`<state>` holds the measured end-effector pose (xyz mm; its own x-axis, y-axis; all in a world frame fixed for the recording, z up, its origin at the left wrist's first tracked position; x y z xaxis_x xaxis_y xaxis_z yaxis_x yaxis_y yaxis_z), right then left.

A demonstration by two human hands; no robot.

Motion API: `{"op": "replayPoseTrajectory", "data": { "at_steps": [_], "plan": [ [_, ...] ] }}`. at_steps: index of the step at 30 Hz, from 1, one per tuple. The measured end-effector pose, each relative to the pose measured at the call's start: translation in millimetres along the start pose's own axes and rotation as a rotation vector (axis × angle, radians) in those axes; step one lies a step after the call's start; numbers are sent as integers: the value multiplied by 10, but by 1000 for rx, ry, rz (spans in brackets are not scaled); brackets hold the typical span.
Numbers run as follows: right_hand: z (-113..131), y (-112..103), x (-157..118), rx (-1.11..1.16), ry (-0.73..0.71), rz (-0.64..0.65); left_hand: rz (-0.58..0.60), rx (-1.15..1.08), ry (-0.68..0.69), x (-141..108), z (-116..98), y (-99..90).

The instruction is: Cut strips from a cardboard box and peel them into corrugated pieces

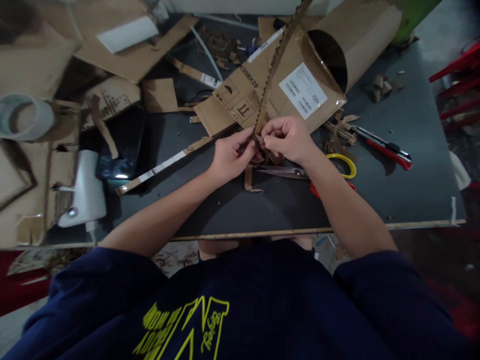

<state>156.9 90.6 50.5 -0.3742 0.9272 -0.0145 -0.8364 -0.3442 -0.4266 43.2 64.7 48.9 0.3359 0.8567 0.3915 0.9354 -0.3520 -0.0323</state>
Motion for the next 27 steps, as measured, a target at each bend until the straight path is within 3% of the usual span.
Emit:
{"op": "replayPoseTrajectory", "data": {
  "at_steps": [4, 9, 12, 14, 20, 27],
  "plan": [
    [4, 40, 34, 113, -27, 24, 4, -79, -28, 20, 14, 6],
    [0, -182, 58, 292, -81, -136, -76, -121, -34, 58, 105, -95],
    [118, -392, -40, 76, -192, -316, -126, -152, -19, 64, 168, -159],
    [236, -411, -132, -125, -265, -394, -131, -149, -4, 65, 178, -165],
    [416, -66, -227, -589, -391, -365, -167, -15, 69, 82, 68, -195],
    [382, -44, -180, -766, -439, -414, -158, -55, 6, 87, 63, -192]
  ]
}}
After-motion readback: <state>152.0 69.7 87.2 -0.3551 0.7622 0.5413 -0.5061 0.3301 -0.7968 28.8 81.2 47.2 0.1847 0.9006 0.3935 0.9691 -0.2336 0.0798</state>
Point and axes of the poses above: each hand's wrist, its own x-axis towards the middle knuckle, its own y-axis out of the palm, z = x × y, the point moved 9 cm from there along x, towards the middle knuckle, and after that the axes turned 12 degrees about -x, right-handed, at the moved point
